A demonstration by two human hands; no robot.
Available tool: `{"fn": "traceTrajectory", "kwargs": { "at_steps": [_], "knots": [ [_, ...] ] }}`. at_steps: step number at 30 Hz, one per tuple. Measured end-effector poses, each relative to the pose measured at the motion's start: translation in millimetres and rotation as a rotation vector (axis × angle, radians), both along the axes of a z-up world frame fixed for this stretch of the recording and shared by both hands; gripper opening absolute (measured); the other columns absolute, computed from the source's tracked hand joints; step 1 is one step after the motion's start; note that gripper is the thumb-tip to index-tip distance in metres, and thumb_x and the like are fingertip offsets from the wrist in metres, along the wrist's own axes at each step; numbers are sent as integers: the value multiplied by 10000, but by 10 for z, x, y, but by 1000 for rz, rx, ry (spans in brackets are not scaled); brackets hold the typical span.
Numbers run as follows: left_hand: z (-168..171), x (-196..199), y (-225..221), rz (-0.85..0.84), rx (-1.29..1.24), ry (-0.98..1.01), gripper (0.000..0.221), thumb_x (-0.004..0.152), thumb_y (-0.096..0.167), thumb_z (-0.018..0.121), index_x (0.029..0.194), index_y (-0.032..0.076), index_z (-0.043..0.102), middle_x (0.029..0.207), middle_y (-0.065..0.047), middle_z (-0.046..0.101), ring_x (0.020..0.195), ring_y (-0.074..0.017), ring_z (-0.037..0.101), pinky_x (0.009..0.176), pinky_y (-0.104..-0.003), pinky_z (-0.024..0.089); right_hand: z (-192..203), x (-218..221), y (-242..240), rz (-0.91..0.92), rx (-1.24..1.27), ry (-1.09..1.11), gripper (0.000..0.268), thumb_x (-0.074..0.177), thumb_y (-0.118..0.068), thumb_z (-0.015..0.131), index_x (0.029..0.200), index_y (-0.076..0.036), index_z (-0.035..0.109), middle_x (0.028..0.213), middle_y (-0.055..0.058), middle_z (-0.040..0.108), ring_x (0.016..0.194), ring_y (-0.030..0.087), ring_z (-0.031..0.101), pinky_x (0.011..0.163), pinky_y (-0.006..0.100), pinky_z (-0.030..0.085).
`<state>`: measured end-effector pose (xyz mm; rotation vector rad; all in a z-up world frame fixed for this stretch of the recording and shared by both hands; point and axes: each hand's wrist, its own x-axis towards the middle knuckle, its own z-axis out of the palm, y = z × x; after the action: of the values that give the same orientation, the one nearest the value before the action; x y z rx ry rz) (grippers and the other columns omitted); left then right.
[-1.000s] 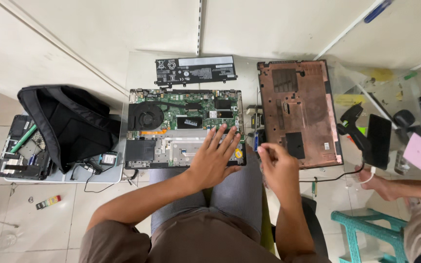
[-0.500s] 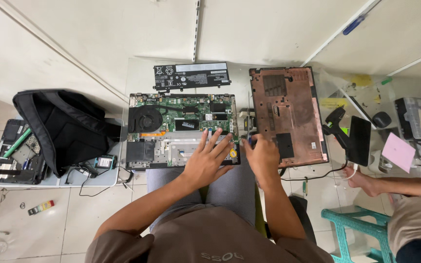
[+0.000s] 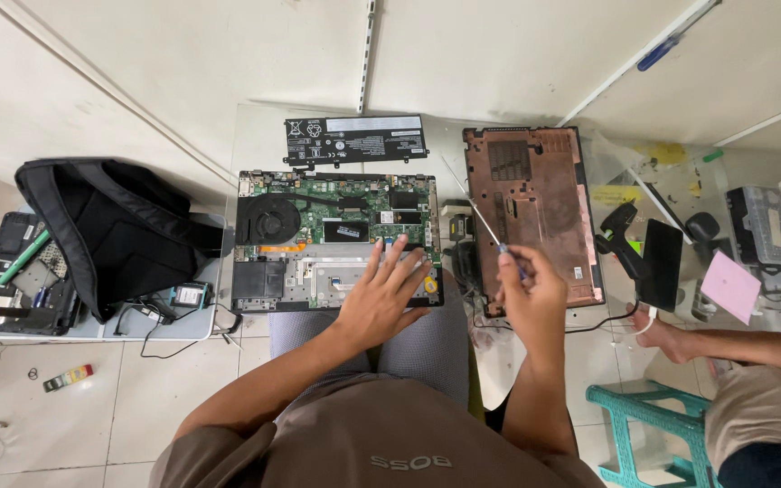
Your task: The person uses a screwdriver to remove screws from the back of a laptop, detaches the battery, and removes the cooling fan assembly. The person then wipes the laptop's internal components with a tissue.
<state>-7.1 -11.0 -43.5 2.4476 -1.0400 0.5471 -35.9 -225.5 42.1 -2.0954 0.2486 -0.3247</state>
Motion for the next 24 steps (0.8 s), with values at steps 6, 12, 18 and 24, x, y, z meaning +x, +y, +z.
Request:
{"fn": "traceTrajectory", "kwargs": {
  "at_steps": [6, 12, 18, 24],
  "knots": [
    [-13, -5, -4, 25, -23, 55, 632, 829, 501, 647, 1271, 56, 570, 1361, -148, 479, 1424, -422, 279, 1173, -582, 152, -62, 44, -30, -63, 214, -190, 235, 963, -78, 590, 1103, 111, 584, 684, 158, 581, 491, 183, 598, 407, 266, 497],
    [-16, 12, 1, 46, -54, 117, 649, 782, 508, 703, 1232, 54, 591, 1351, -163, 466, 1433, -442, 245, 1161, -601, 147, -92, 80, -74, -70, 348, -235, 221, 973, -69, 571, 1123, 93, 551, 763, 228, 632, 566, 238, 656, 457, 272, 528],
    [27, -4, -14, 73, -99, 110, 625, 764, 501, 721, 1228, 97, 615, 1359, -167, 467, 1432, -454, 234, 1160, -619, 101, 21, 195, -70, 17, 439, -300, 232, 1012, -184, 525, 1092, 33, 551, 855, 295, 666, 742, 331, 714, 508, 265, 563],
    [157, 200, 386, 230, -260, 95, 478, 843, 460, 698, 1180, 126, 637, 1230, -105, 576, 1446, -350, 226, 1169, -575, 6, 150, 703, 18, 374, 108, -370, 274, 1020, -195, 491, 1048, 67, 567, 866, 283, 670, 776, 340, 721, 532, 297, 591]
  ]
}}
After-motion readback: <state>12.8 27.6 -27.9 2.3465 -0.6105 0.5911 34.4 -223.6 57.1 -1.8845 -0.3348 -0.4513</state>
